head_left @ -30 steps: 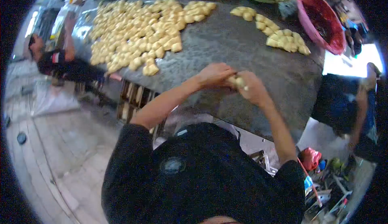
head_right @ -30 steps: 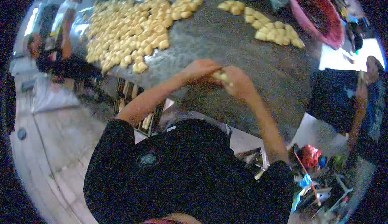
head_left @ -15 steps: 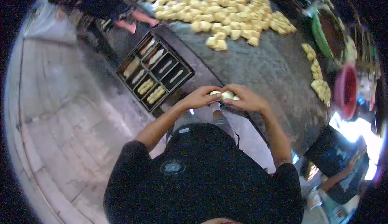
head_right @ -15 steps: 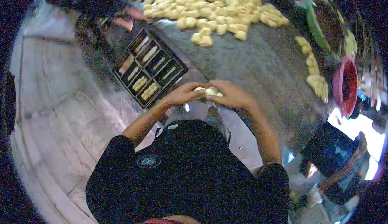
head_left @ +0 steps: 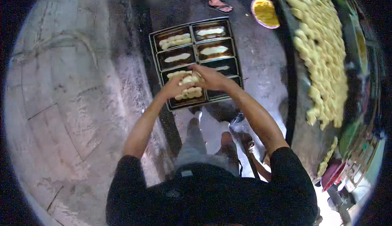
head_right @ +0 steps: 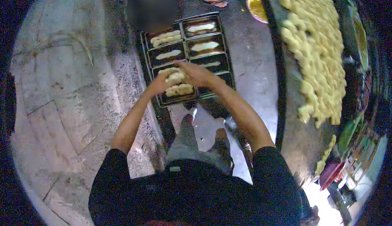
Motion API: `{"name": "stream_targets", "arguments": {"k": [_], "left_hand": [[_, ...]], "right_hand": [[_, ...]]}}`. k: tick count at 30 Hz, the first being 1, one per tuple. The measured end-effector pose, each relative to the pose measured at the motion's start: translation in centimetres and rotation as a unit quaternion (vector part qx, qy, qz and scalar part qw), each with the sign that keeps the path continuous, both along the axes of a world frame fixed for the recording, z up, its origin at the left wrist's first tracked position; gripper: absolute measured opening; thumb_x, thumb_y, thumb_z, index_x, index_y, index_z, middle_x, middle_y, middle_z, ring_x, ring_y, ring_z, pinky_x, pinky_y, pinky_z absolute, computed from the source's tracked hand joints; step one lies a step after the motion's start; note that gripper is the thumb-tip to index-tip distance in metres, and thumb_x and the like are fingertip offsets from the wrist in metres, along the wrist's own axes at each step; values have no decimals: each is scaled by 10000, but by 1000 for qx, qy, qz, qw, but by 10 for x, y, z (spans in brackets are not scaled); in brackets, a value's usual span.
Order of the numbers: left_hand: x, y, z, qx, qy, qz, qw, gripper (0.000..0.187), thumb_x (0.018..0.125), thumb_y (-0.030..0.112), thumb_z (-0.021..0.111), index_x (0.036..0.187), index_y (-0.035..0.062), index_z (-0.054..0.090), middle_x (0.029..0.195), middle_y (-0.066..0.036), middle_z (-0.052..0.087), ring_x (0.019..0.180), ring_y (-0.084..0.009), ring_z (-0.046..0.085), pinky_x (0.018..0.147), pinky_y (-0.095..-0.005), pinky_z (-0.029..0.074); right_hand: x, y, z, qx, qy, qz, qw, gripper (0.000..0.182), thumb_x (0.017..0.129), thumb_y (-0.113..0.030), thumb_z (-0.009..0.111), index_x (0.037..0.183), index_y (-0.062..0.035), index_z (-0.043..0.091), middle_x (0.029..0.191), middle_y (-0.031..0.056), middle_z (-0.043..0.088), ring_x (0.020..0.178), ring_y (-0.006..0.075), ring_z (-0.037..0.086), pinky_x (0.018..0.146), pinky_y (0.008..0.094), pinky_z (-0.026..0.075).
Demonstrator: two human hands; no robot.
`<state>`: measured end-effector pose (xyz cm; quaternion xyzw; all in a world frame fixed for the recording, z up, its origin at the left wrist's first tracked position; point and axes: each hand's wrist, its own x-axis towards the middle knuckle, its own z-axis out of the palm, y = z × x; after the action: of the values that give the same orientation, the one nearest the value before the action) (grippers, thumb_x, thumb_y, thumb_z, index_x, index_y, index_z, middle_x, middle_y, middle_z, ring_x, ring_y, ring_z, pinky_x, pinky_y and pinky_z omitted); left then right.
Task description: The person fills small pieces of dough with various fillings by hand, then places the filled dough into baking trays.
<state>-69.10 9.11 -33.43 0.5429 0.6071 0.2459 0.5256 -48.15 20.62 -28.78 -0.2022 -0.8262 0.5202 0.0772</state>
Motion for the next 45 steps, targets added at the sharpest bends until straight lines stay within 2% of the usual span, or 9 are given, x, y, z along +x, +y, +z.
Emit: {"name": "stream_targets", "arguments": {"k": [4,11,13,16,22,26,32,38,45], "left_hand": [[-72,53,-32,130,124,-7,984,610,756,284,780,1261,17,566,1180,-190,634,1107,-323,608,961,-388,471],[-93,55,-109,68,374,-106,919,782,794,365,733,1418,28,404,1438,-213,424,1303,-414,414,1097,-506,333],[-81,50,-76,82,389,-87,913,790,811,356,719,1445,35,373,1511,-214,329,1376,-438,317,1114,-595,264],[-69,36,-34,59,394,-32,917,785,834,339,667,1471,41,319,1530,-208,311,1380,-448,313,1143,-513,272],[-24,-31,6,156,251,129,947,439,879,112,636,1296,17,539,1364,-240,497,1258,-372,487,1043,-407,410],[37,-60,26,-37,7,180,983,180,881,77,639,1032,-14,675,889,-176,672,882,-326,630,836,-368,491],[183,-48,57,100,15,59,993,351,978,310,537,878,3,675,676,-91,617,581,-167,588,548,-315,445],[342,6,215,217,-41,-47,974,193,952,175,582,918,3,663,743,-102,623,683,-218,616,628,-320,473],[497,14,283,411,-16,-178,894,358,866,85,659,1214,48,584,1128,-150,614,977,-298,613,861,-354,488]], "right_hand": [[-92,52,-77,146,-128,70,978,683,816,-260,724,1385,-67,398,1288,164,539,1214,358,530,987,402,466],[-107,39,-142,321,-121,46,938,716,791,-252,715,1422,-115,405,1424,184,440,1295,391,448,1072,530,378],[-92,21,-121,354,-112,-10,929,708,785,-164,689,1431,-121,402,1469,231,370,1338,445,382,1114,523,334],[-43,-20,-68,129,-127,-101,978,697,746,-35,648,1405,-93,427,1410,267,411,1274,464,431,1077,515,373],[96,-110,59,70,-63,-249,964,408,825,-80,638,1223,-46,553,1293,228,512,1184,408,517,986,467,454],[176,-133,161,184,-54,-427,884,295,809,-65,649,1100,-34,616,1139,182,601,1080,381,578,936,453,477],[300,-96,233,329,-174,-635,677,372,788,-37,621,1158,-61,590,1172,182,547,1065,391,560,917,453,464],[393,-79,204,274,-130,-470,829,399,772,-49,636,1164,-84,572,1169,181,540,1085,392,557,896,476,485],[472,-144,236,-132,184,-613,757,244,815,-58,633,1055,-24,599,972,90,652,813,191,631,735,302,510]]}}
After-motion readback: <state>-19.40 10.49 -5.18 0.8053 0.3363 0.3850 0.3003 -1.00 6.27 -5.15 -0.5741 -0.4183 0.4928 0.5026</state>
